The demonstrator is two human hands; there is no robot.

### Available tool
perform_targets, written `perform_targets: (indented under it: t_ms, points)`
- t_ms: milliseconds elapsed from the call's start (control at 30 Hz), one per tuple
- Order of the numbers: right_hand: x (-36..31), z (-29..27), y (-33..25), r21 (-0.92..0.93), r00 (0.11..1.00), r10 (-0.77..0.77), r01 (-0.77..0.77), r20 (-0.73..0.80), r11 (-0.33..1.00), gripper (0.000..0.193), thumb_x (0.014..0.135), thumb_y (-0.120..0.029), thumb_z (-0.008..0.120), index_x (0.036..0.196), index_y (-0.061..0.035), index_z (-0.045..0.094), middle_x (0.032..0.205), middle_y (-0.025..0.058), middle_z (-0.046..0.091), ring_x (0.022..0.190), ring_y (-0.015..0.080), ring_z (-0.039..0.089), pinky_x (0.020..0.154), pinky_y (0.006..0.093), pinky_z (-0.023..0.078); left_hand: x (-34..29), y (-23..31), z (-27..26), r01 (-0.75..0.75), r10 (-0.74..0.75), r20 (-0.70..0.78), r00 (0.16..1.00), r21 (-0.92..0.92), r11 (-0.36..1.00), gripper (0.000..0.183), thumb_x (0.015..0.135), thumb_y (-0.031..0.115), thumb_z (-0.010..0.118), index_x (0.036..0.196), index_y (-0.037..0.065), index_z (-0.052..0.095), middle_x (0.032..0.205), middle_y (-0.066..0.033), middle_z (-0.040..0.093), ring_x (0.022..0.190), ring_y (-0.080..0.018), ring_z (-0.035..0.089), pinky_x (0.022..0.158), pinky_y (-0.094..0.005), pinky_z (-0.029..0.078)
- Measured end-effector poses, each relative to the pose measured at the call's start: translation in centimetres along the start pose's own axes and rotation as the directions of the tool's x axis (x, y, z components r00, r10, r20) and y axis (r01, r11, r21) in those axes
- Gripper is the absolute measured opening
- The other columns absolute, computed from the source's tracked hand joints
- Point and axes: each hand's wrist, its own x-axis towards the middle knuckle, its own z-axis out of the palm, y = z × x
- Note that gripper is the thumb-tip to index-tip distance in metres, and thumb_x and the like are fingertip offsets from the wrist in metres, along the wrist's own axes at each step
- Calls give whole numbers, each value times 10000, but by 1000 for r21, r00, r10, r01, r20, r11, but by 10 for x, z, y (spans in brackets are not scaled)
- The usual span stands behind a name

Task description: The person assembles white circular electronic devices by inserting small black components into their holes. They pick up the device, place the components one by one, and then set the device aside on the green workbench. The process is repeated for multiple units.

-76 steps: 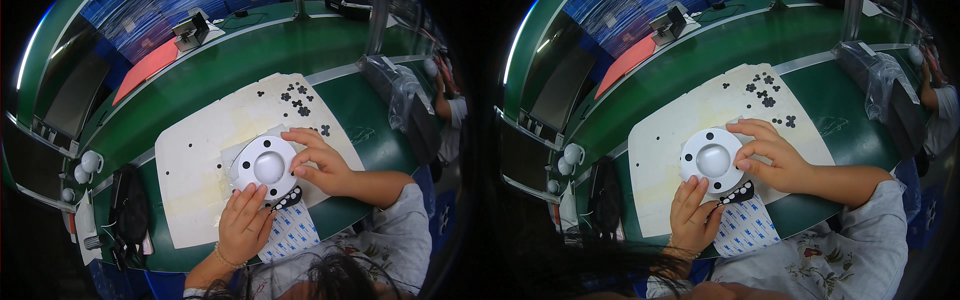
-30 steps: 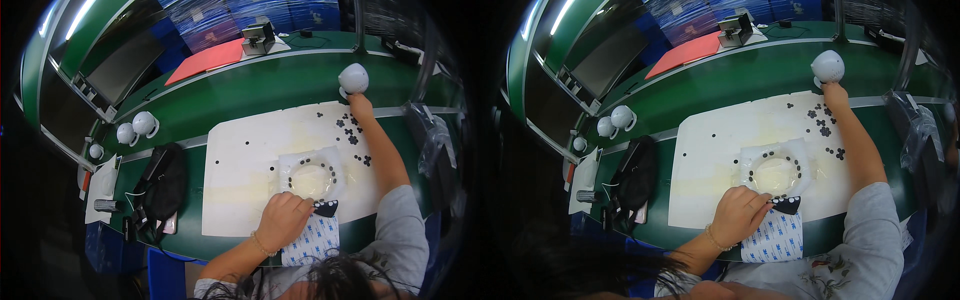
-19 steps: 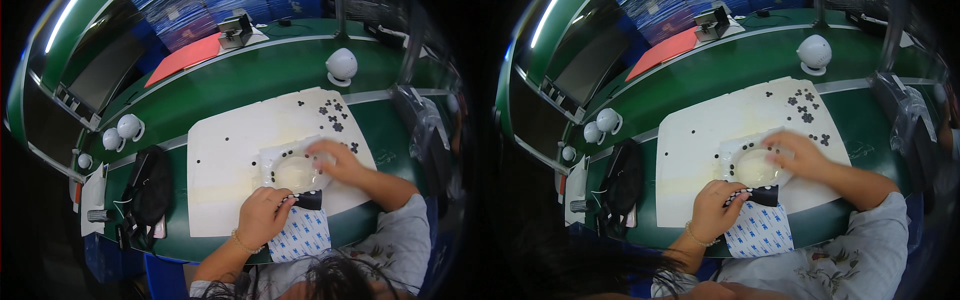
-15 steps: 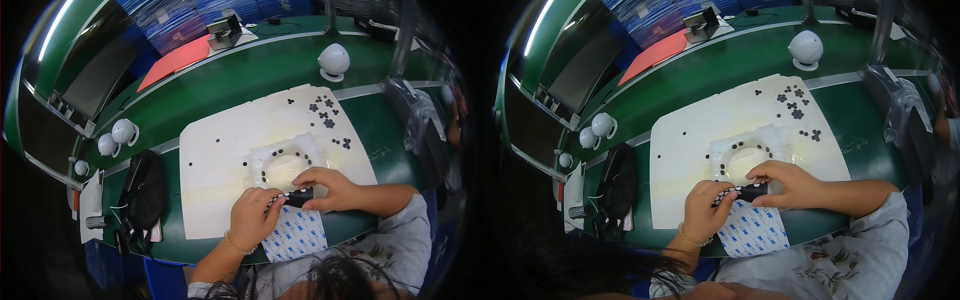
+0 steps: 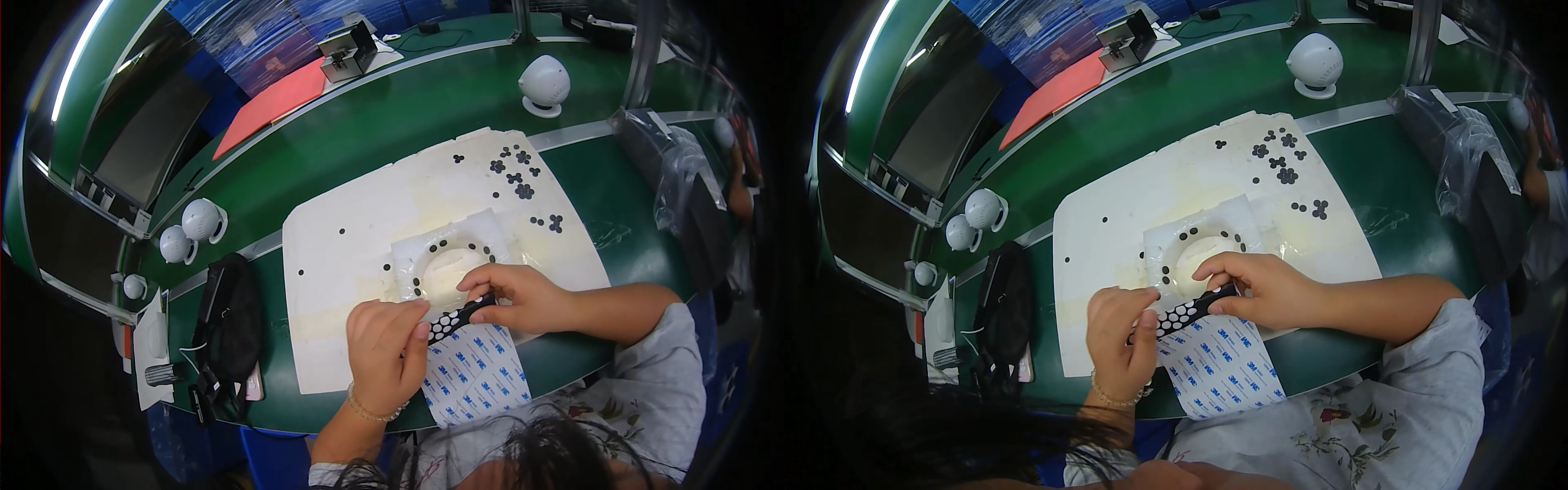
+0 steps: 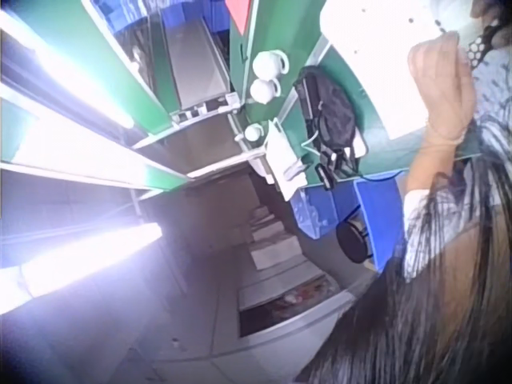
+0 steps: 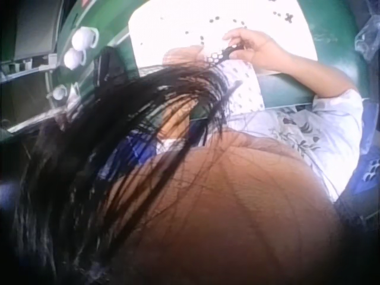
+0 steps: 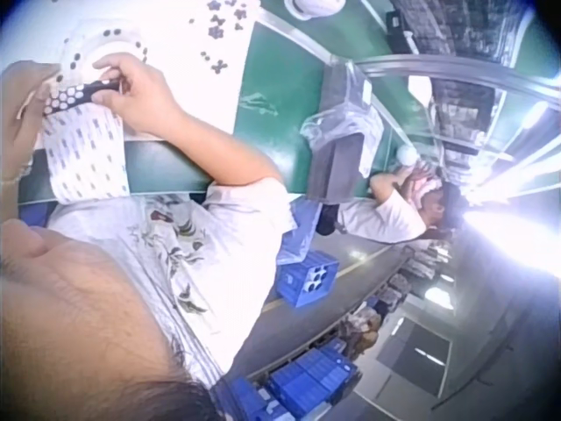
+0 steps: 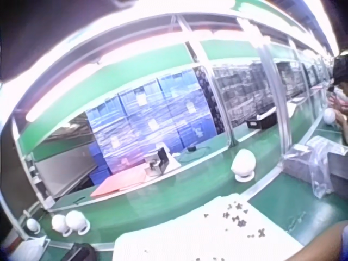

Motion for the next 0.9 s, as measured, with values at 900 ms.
perform_targets:
  t_ms: [900]
  points:
    - [1,-6,-11,-107,996,-57,65,72,992,343,801,-157,645,1121,-85,544,908,64,627,828,133,597,723,260,455,-4,6,14,100,-80,190,978,-100,990,91,743,66,661,817,41,616,602,-55,547,523,-214,513,481,-306,399]
